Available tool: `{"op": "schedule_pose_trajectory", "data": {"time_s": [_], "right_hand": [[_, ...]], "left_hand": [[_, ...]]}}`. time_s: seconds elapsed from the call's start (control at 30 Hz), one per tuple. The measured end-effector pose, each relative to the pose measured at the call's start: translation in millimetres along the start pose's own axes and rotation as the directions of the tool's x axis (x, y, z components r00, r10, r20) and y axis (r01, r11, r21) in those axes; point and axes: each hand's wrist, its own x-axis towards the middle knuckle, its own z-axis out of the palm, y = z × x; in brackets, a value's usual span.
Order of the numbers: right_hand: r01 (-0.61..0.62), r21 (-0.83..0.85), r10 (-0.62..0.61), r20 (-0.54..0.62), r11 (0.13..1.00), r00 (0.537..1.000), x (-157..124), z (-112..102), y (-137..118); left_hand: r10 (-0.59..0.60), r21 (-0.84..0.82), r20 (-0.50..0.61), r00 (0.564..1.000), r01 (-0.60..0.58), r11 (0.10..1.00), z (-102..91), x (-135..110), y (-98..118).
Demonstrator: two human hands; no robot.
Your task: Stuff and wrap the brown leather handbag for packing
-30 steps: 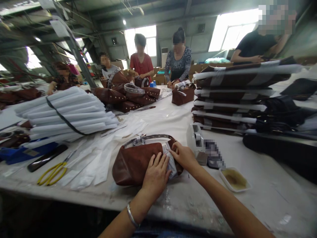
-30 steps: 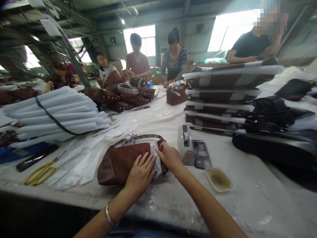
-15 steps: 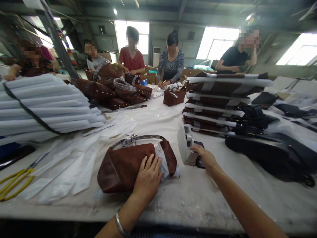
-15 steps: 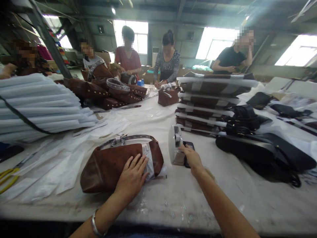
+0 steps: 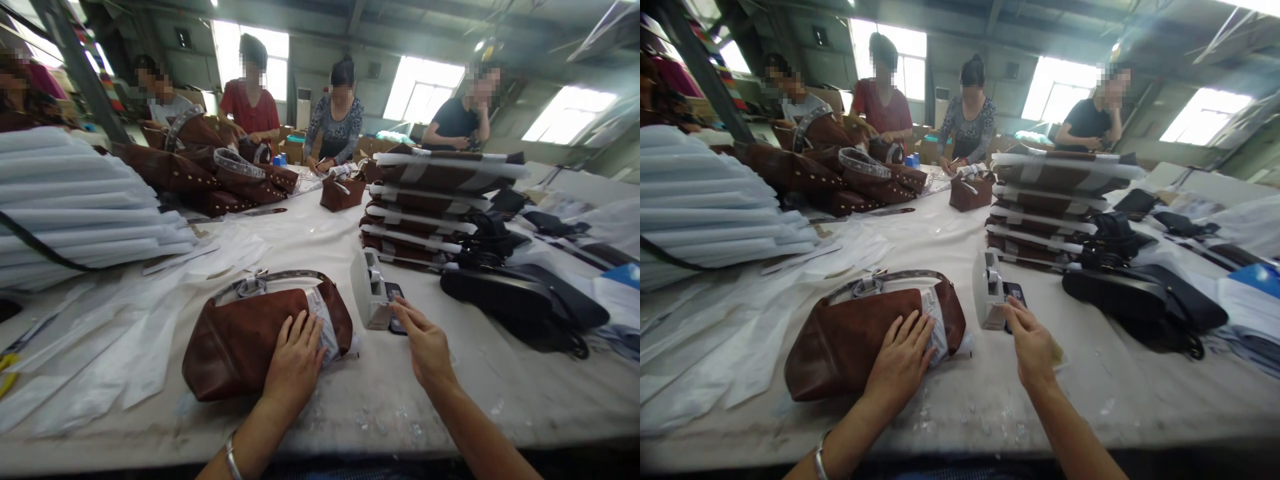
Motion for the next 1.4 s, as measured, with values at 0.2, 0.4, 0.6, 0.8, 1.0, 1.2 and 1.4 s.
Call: {"op": "schedule_pose_trajectory", "data": {"time_s": [0.2,0.4,0.6,0.8,1.0,1.2,1.4], "right_hand": [[-0.133,0.024,0.131,0.056,0.991,0.990,-27.5,-14.9,0.4],[-0.543,0.240,0.490,0.250,0.805,0.835,-37.3,-15.3,14.8],[-0.472,0.159,0.442,0.187,0.867,0.877,-23.7,-16.3,28.0],[-0.228,-0.218,0.260,0.129,0.949,0.957,-2.4,-25.8,42.3],[0.229,-0.653,-0.073,0.258,0.722,0.963,1.2,-43.8,36.5],[0.809,-0.576,-0.399,0.773,-0.117,0.493,8.9,-76.9,-6.8],[0.946,-0.085,-0.277,0.961,-0.312,-0.005,37.9,-60.1,-68.4]], "left_hand": [[-0.006,-0.009,0.008,1.000,0.006,1.000,1.1,0.0,-0.4],[-0.008,-0.031,0.006,1.000,0.008,1.000,-0.5,0.4,0.3],[-0.015,-0.045,0.014,1.000,0.016,0.999,-2.0,1.2,0.3],[-0.012,-0.049,0.009,1.000,0.013,0.999,-2.6,1.3,0.5],[-0.026,-0.026,0.046,0.999,0.027,0.999,-6.4,2.0,2.2],[-0.035,-0.038,0.059,0.998,0.037,0.999,-8.3,2.8,2.9],[-0.035,-0.038,0.056,0.998,0.037,0.999,-7.6,2.2,2.8]]}}
